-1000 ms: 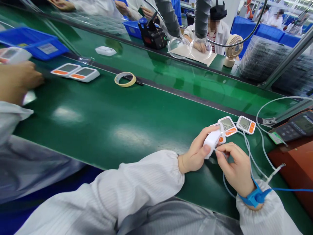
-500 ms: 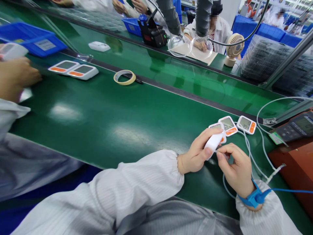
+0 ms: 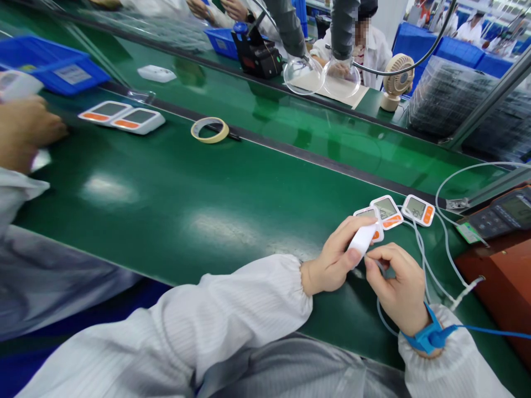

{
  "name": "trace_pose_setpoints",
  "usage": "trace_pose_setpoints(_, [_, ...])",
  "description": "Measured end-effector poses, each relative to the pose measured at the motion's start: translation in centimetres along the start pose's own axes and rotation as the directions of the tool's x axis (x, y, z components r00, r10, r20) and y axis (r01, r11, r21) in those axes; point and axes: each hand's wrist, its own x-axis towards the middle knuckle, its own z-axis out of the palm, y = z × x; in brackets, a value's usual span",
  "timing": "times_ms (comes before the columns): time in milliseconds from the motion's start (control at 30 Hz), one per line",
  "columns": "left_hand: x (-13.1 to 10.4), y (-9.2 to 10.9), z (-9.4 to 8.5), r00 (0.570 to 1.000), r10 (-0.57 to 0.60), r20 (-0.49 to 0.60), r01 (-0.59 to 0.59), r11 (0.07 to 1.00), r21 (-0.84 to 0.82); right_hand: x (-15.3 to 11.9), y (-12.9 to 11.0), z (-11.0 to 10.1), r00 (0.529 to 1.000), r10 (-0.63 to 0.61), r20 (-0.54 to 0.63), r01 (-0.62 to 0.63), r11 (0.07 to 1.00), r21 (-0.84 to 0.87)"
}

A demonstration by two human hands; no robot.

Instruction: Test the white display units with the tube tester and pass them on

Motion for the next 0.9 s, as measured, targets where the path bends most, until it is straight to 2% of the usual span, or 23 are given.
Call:
trace_pose_setpoints(267, [0.01,-0.02,-0.05,0.998,0.065,0.000,-0.065,0.997,0.049,0.19,-0.14,-0.07,1.000,0.002,0.003,-0.002,1.000,-0.005])
trace_pose_setpoints(633, [0.17,0.16,-0.23,0.979,0.201,0.021,-0.201,0.962,0.184,-0.11,-0.37,0.37,0.998,0.070,-0.003,-0.070,0.997,0.041])
trace_pose_setpoints(767, [0.25,0.28,-0.11,0.990,0.139,0.033,-0.141,0.987,0.072,0.07,-0.49,0.12,0.999,0.022,-0.030,-0.021,0.999,0.030])
trace_pose_setpoints(900, [0.02,0.42,0.23,0.998,0.057,0.000,-0.057,0.998,0.003,0.08,-0.42,-0.06,0.997,-0.047,-0.055,0.046,0.999,-0.010])
